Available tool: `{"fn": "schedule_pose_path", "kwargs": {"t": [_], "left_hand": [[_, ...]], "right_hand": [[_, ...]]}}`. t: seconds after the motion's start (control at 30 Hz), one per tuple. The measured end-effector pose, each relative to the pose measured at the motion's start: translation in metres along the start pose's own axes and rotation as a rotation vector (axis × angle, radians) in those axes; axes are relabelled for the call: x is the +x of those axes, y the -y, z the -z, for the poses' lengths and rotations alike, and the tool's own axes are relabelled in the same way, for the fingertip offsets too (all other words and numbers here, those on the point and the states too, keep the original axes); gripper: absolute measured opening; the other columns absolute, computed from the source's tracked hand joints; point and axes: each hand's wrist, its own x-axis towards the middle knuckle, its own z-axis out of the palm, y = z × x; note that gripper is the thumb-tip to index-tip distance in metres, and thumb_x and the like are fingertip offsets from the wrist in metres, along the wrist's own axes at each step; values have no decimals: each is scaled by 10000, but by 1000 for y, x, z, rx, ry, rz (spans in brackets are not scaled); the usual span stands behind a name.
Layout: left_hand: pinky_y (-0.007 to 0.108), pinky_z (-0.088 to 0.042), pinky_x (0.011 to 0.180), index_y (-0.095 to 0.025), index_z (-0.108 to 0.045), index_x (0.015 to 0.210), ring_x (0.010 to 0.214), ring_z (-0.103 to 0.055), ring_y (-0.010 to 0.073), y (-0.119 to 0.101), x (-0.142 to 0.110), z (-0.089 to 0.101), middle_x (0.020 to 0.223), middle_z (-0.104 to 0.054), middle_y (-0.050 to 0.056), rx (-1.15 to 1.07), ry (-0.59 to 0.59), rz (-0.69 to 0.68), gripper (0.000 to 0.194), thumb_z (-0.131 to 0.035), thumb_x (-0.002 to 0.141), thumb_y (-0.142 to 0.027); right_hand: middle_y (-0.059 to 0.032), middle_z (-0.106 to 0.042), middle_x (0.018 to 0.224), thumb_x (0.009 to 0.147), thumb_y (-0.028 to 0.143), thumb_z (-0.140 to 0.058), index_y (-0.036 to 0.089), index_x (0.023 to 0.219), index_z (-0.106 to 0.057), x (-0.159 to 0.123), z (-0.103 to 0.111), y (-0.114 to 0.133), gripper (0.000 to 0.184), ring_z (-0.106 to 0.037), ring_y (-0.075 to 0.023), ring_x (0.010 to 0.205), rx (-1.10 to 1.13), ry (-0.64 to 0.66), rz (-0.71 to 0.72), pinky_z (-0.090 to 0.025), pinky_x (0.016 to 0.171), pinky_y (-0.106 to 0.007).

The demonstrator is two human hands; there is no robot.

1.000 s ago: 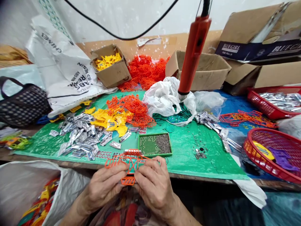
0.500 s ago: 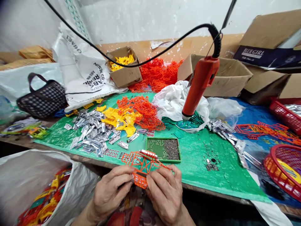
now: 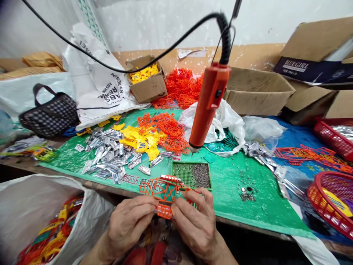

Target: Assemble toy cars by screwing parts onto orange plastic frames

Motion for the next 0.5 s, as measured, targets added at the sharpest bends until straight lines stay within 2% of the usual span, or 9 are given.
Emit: {"fn": "schedule_pose_path", "kwargs": {"t": [0.07, 0.17, 0.3, 0.4, 0.5], "left_hand": [[226, -580, 754, -157, -608, 1087, 826, -721, 151, -4, 2, 3, 910, -746, 71, 49, 26, 27, 260, -536, 879, -18], [269, -579, 748, -141, -614, 1141, 814, -701, 182, -12, 10, 10, 895, -725, 82, 89, 159, 80, 304, -494, 889, -22], [233, -524, 635, -207, -677, 916, 707, -627, 165, -19, 25, 20, 778, -664, 25, -190, 427, 211, 208, -511, 886, -83], [189, -430, 530, -201, -615, 733, 585, -502, 114, -20, 34, 23, 647, -542, -40, -455, 616, 476, 202, -515, 887, -117], [168, -294, 435, -185, -518, 679, 521, -326, 77, -21, 41, 22, 595, -354, -73, -617, 721, 855, 252, -447, 911, -119]], "right_hand": [[-14, -757, 783, 877, 157, -667, 199, 893, -689, 5, -1, 1, 51, -623, -205, 849, 17, 1, -23, -396, 921, -443], [-6, -732, 753, 910, 191, -625, 197, 854, -659, 15, 1, 5, 65, -612, -195, 828, 131, 48, -64, -386, 910, -422], [16, -646, 685, 982, 280, -517, 190, 822, -578, 29, 6, 8, 194, -571, -149, 739, 422, 219, -66, -413, 825, -367], [22, -574, 674, 998, 380, -475, 191, 790, -527, 31, 8, 8, 286, -531, -132, 720, 531, 331, -146, -426, 753, -322], [8, -534, 697, 993, 411, -471, 186, 748, -504, 27, 6, 4, 335, -512, -140, 763, 517, 360, -262, -421, 696, -289]]}}
